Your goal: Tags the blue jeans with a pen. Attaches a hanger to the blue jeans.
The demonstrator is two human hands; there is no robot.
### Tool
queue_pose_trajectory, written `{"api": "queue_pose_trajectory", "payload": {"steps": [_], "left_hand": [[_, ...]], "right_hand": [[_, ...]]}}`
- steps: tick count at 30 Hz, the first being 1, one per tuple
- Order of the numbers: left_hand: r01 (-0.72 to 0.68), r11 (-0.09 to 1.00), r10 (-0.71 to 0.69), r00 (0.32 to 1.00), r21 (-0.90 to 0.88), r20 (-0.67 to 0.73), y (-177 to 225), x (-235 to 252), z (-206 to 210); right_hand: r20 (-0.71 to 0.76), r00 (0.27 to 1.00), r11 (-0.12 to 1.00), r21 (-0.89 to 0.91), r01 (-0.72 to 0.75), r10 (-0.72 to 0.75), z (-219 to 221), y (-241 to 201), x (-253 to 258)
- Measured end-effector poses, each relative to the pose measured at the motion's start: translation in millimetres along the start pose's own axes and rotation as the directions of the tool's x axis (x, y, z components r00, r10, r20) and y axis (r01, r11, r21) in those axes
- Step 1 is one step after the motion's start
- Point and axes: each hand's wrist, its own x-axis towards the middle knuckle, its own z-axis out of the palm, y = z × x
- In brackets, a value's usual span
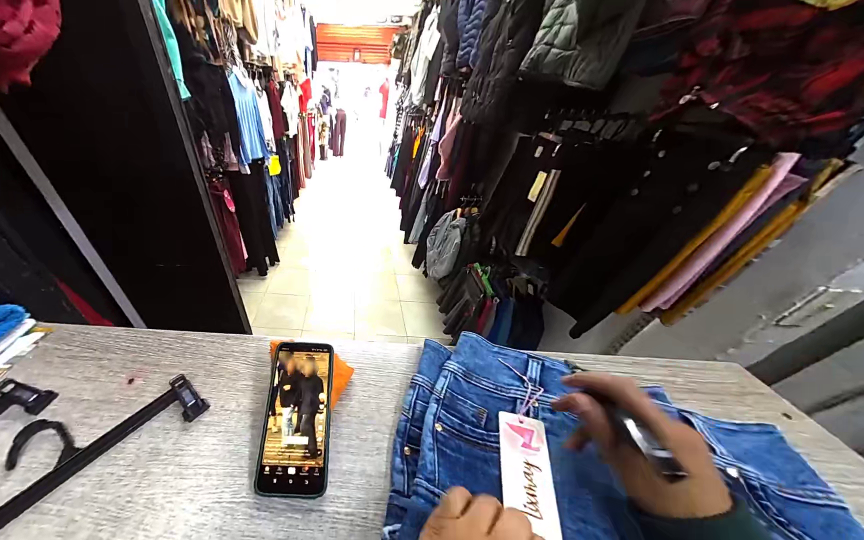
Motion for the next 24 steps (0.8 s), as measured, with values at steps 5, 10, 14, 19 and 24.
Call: {"api": "queue_pose_trajectory", "payload": {"steps": [5, 10, 14, 19, 24], "left_hand": [[0.002, 0.997, -0.014, 0.989, 0.081, 0.145, -11, -7, 17], [-0.109, 0.990, 0.117, 0.990, -0.089, 0.083, -9, -4, 13], [-0.133, 0.986, 0.139, 0.989, -0.102, 0.052, -10, -1, 17], [-0.185, 0.980, 0.191, 0.979, -0.077, 0.075, -12, -1, 21], [-0.174, 0.978, 0.187, 0.976, -0.119, 0.110, -13, 0, 22]], "right_hand": [[0.200, 0.979, 0.896, -0.440, 0.067, 0.025, 19, 5, -4], [0.179, 0.982, 0.971, -0.219, 0.094, -0.054, 29, -4, -3], [0.010, 0.998, 0.969, -0.241, 0.058, -0.058, 16, -2, 2], [-0.057, 0.969, 0.886, 0.421, -0.195, 0.240, -4, -27, -1], [0.306, 0.925, 0.795, 0.492, -0.356, 0.225, 10, -56, -26]]}}
